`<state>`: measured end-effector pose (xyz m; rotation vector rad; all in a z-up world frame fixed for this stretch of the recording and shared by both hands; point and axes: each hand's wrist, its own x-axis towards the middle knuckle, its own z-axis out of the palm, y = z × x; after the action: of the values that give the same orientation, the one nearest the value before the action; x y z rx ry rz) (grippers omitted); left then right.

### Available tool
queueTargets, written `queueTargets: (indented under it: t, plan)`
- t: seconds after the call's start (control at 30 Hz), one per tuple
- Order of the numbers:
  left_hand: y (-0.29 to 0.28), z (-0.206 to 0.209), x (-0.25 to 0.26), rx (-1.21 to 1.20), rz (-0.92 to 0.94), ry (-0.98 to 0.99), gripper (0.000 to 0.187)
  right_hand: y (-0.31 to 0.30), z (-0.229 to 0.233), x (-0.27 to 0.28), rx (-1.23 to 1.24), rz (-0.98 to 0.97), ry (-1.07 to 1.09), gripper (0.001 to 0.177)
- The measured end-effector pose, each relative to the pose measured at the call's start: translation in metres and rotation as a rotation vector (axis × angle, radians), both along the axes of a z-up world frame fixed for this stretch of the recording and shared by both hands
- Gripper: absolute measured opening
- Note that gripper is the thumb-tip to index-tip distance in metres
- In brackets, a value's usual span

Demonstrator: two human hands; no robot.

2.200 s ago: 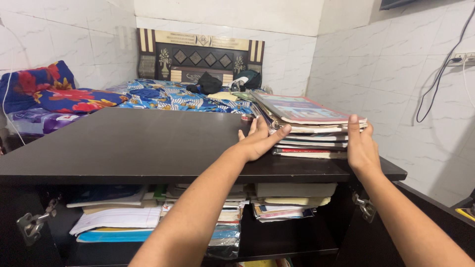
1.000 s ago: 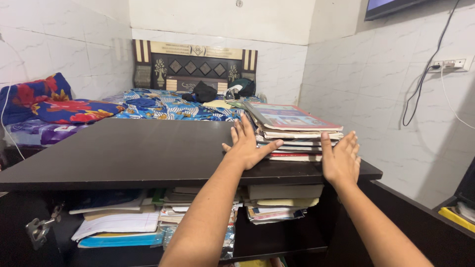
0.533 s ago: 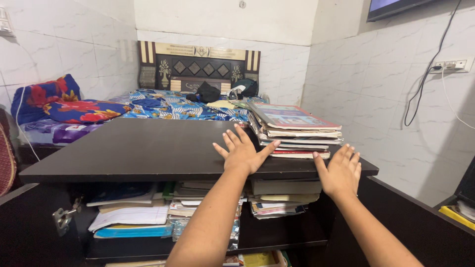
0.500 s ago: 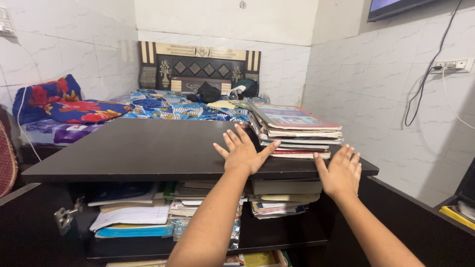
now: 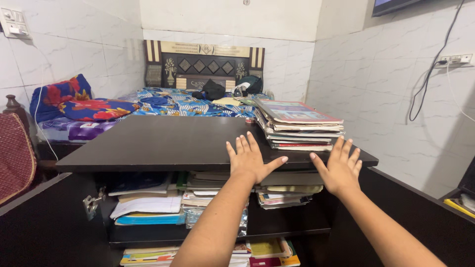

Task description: The person repeatedly takes books and notebooks from a lower shelf of a dark cabinet and places them on top of the cabinet, building a growing stack. The person handles items one at a time, aligning them as they are added to the pile.

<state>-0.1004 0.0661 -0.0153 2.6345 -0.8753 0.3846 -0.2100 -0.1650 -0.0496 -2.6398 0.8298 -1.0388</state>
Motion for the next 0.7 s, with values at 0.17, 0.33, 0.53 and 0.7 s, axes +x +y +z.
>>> queueTargets:
  t: [0.17, 0.33, 0.53, 0.7]
  plan:
    - [0.006, 0.003, 0.003, -0.019, -0.075, 0.093, 0.139, 0.011, 0.017, -0.013, -0.024, -0.001, 0.010, 0.110]
    - [0.016, 0.000, 0.000, -0.067, -0.109, 0.166, 0.139, 0.022, 0.026, -0.027, -0.035, 0.015, 0.016, 0.110]
    - [0.034, 0.006, -0.016, -0.093, -0.139, 0.241, 0.138, 0.041, 0.041, -0.048, -0.037, 0.034, -0.007, 0.109]
    - [0.049, 0.018, -0.033, -0.067, -0.160, 0.234, 0.140, 0.057, 0.054, -0.066, -0.042, 0.059, -0.005, 0.109]
